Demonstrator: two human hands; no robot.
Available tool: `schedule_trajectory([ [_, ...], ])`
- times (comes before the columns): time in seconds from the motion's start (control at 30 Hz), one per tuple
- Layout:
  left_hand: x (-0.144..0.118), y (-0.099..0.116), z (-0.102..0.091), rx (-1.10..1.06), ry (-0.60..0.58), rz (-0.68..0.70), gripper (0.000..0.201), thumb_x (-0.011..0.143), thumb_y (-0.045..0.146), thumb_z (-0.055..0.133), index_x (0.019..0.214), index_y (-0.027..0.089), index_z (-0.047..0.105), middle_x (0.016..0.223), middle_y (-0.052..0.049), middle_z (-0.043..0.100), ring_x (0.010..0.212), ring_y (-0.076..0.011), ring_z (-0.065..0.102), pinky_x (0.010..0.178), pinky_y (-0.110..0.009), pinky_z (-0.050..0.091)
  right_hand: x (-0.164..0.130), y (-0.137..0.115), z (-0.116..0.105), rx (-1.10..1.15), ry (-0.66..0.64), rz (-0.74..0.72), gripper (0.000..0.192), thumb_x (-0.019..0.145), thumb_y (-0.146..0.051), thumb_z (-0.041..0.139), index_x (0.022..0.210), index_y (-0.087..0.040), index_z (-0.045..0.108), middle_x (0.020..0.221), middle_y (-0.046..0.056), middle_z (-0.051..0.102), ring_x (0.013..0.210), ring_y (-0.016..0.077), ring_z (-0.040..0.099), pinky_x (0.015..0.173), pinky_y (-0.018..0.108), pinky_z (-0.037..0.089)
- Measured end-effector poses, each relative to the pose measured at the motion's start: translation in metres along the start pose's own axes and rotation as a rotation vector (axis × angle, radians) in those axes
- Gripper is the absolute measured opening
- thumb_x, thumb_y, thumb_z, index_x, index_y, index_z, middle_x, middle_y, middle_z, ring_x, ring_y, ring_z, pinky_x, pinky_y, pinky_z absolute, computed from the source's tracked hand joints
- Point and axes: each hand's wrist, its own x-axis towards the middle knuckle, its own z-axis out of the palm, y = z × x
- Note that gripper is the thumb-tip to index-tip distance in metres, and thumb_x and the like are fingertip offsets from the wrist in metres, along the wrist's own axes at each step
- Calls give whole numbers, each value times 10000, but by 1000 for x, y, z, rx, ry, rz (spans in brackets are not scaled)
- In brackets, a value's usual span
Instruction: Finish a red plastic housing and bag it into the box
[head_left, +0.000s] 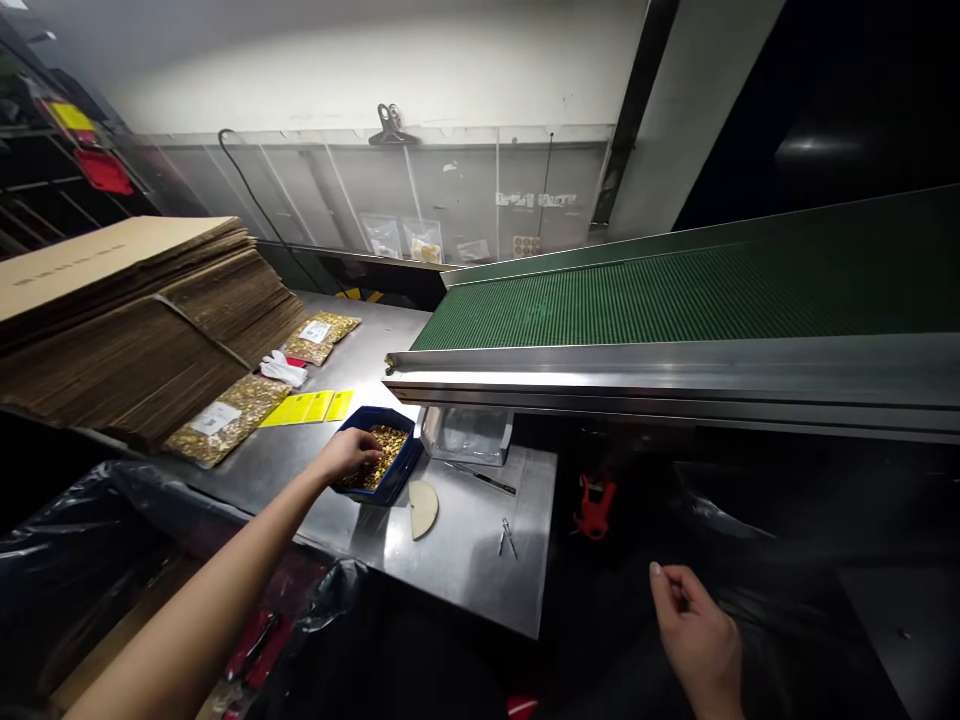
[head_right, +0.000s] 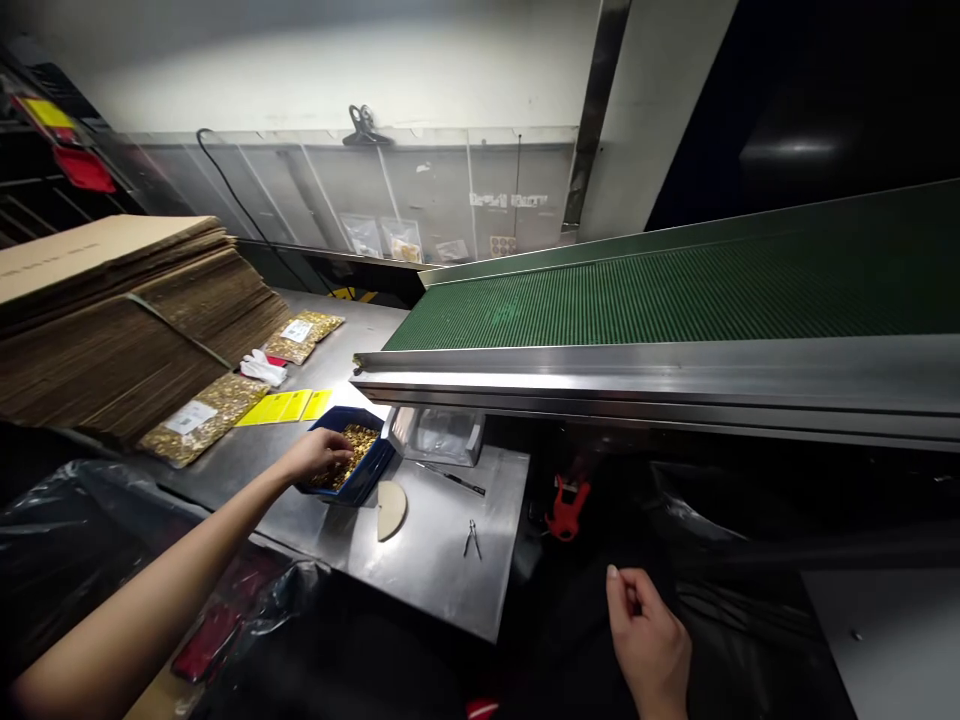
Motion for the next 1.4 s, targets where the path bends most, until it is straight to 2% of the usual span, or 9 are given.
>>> schedule_trajectory([
  [0.2,-27,11,-15,-224,245,-55,354,913,500,689,947,147,699,852,-28,732,717,-174,672,763,-363,562,2,3,3,13,-23,-19,405,937,-636,478,803,-269,586,651,10,633,604,218,619,588,301,435],
  [0.4,-116,65,5,-577,386,58,497,769,625,742,997,185,705,892,-58,770,721,-197,670,618,-290,537,4,-5,9,-10,-48,30,393,940,-623,499,809,-268,603,686,14,650,626,223,629,580,306,413],
  [0.53,-175,119,67,-994,106,60,488,753,646,772,956,208,701,825,-51,767,532,-141,596,455,-248,461,-19,-49,4,306,-163,-43,375,969,-585,530,953,-237,668,793,44,682,678,213,640,615,297,480],
  [0.67,-207,166,118,-1502,-266,-101,471,635,545,928,815,172,704,639,2,676,407,-36,429,382,-152,297,-53,-124,-20,541,-449,-376,213,987,-396,613,1100,-238,701,908,36,673,777,182,645,718,275,527],
  [0.8,-219,185,138,-1620,-387,-104,417,670,447,944,809,118,728,617,13,628,422,-4,414,399,-116,300,-63,-173,-42,511,-636,-627,243,961,-171,649,1167,-275,726,1045,20,676,919,155,656,825,250,521],
  [0.93,-221,182,146,-1579,-476,-88,418,674,449,942,819,103,756,619,-7,639,441,-21,473,411,-115,337,-60,-176,-43,400,-678,-714,187,953,-139,677,1064,-255,773,964,9,694,905,150,649,820,252,500],
  [1.03,-220,179,151,-1566,-509,-54,393,691,459,928,774,110,768,595,-13,645,434,-31,492,402,-119,329,-63,-166,-37,409,-653,-666,122,931,-142,705,965,-239,772,908,-1,694,865,148,648,792,256,492],
  [1.2,-220,181,157,-1628,-443,-92,342,707,422,926,848,130,819,677,-23,694,515,-43,563,483,-126,416,-72,-146,-31,614,-582,-334,29,940,-215,676,930,-223,702,851,-7,669,773,142,640,720,249,504],
  [1.4,-223,186,158,-1647,-464,-110,281,721,322,931,913,141,835,801,-67,756,645,-94,646,606,-173,501,-79,-125,-27,875,-712,-81,126,968,-325,671,981,-201,658,874,31,727,789,172,707,743,285,569],
])
